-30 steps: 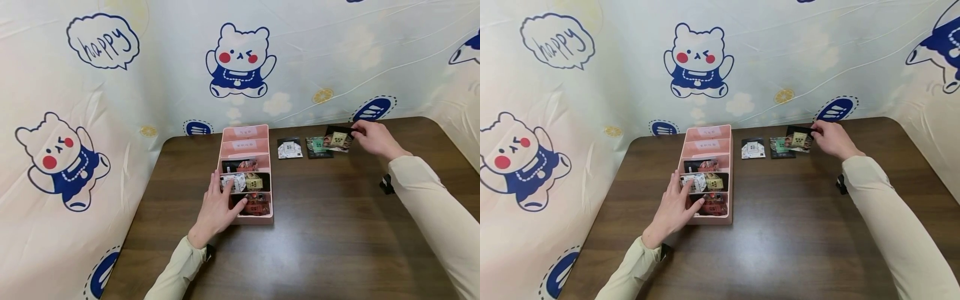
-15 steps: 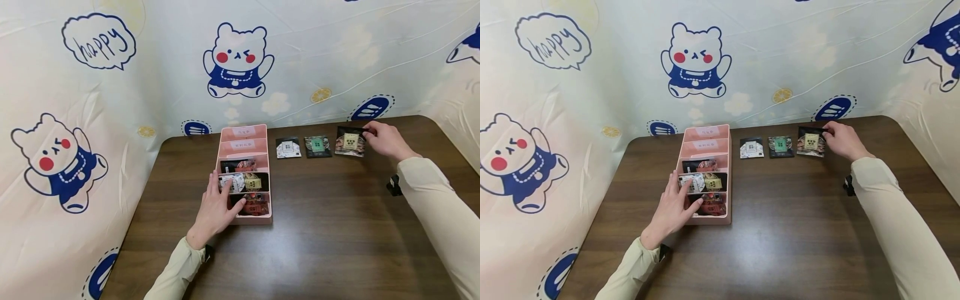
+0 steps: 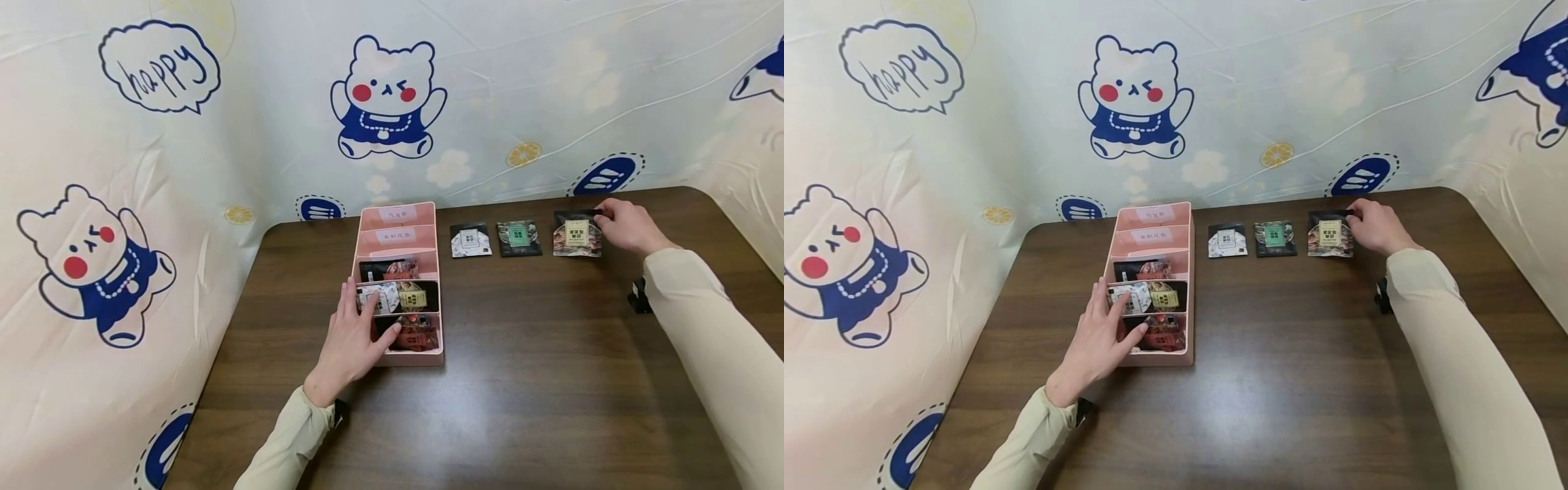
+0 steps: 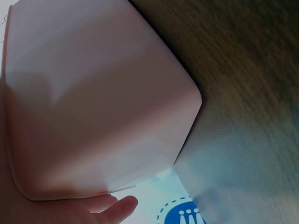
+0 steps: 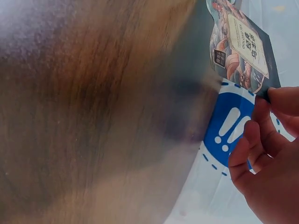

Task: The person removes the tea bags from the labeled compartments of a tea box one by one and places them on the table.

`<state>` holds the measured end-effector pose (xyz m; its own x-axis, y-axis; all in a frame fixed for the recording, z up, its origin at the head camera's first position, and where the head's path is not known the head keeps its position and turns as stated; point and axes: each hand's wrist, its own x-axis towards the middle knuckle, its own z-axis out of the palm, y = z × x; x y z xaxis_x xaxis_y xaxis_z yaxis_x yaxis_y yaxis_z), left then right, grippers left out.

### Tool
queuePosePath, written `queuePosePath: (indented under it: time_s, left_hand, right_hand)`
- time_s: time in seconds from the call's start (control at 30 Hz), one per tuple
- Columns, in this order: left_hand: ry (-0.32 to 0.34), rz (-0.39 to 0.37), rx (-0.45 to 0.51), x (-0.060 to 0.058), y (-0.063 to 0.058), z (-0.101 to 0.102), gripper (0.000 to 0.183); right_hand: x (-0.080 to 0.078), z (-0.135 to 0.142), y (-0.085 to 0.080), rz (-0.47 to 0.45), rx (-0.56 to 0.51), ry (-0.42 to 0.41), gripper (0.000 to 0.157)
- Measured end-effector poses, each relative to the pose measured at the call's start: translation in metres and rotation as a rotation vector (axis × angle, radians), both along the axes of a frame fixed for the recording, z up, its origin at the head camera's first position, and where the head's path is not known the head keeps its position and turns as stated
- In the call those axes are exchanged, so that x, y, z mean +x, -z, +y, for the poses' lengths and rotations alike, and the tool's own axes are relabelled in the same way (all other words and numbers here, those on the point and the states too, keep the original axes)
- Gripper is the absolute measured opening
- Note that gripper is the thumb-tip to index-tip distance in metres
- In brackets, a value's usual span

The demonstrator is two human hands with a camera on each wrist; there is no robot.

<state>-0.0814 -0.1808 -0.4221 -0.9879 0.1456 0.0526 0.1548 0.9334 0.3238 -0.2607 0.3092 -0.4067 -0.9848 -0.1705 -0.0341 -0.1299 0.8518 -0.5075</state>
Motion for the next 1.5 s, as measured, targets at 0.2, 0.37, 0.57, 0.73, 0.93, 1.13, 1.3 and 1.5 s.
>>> queuePosePath:
  time_s: [0.2,0.37,0.57,0.73,0.93,1.13,1.3,1.5]
  left_hand:
    - [-0.002,-0.009,0.000,0.001,-0.002,0.000,0.078]
    - [0.001,-0.007,0.002,0.001,-0.002,0.000,0.078]
    - [-0.001,0.004,0.003,0.001,-0.001,0.000,0.078]
    - [0.002,0.018,-0.005,0.000,0.001,0.000,0.078]
    - [-0.001,0.026,-0.008,0.000,0.001,-0.001,0.077]
    - [0.001,-0.002,0.001,-0.001,0.001,-0.002,0.079]
    - [-0.001,-0.005,0.002,0.000,0.000,-0.002,0.079]
    - [-0.002,-0.004,0.006,0.000,-0.001,-0.001,0.079]
  right_hand:
    - [-0.008,0.000,0.000,-0.035,0.027,0.001,0.036]
    - [-0.013,0.001,0.002,-0.058,0.052,-0.003,0.037]
    - [-0.016,0.001,0.003,-0.082,0.068,0.006,0.041]
    - [-0.016,0.001,0.003,-0.104,0.076,0.013,0.043]
    - [-0.016,0.000,0.004,-0.101,0.069,0.023,0.043]
    - [-0.010,0.000,0.005,-0.105,0.068,0.098,0.047]
    - [-0.008,-0.004,0.009,-0.114,0.085,0.119,0.047]
    - [-0.009,-0.019,0.007,-0.097,0.051,0.083,0.045]
